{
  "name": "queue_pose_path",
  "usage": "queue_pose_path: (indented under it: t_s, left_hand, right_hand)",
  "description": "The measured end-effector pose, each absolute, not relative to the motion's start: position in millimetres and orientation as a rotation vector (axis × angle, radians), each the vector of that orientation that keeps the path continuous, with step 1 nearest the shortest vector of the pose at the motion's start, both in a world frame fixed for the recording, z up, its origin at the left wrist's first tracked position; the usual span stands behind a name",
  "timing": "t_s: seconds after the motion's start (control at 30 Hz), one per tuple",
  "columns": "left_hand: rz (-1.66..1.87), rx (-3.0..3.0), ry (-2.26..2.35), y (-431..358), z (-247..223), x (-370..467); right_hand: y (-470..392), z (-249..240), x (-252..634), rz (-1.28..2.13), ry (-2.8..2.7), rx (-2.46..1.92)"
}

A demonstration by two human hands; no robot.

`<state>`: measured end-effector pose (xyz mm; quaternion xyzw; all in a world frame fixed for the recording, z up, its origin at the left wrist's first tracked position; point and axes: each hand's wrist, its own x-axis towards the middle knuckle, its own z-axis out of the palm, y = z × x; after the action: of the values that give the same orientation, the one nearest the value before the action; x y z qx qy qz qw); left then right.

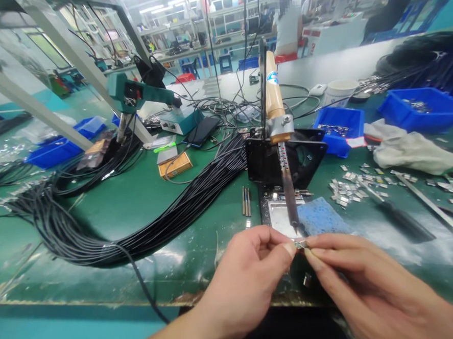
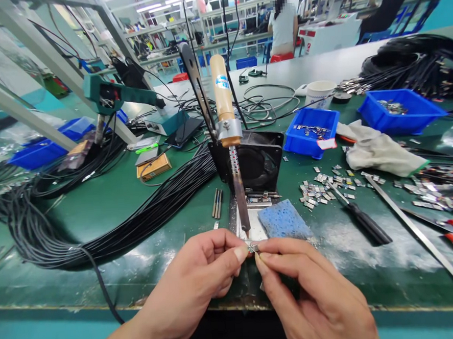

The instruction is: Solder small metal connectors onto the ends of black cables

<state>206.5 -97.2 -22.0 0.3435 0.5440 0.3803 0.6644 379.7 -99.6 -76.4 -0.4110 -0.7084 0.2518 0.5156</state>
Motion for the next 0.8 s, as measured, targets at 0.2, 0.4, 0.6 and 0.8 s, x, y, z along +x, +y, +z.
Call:
queue_pose_path:
  t_s: [0.2,0.4,0.6,0.8]
  left_hand:
    - [0.854,0.784,1.232,-95.4,-21.9,205.5]
    - [0.85,0.79,1.245,-94.8,-20.8,206.6]
    - [0.852,0.697,1.167,-93.3,-16.6,207.6]
    - [0.845,0.618,1.098,-89.6,-13.5,205.9]
  right_hand:
    - [-98.4,-75.5,380.5,0.585,-1.708,-1.015]
    - [-98.1,-76.3,379.4,0.585,-1.699,-1.001]
    - [-96.9,-76.4,378.4,0.559,-1.679,-1.007]
    - [-96.0,-75.5,378.1,0.576,-1.691,-0.971]
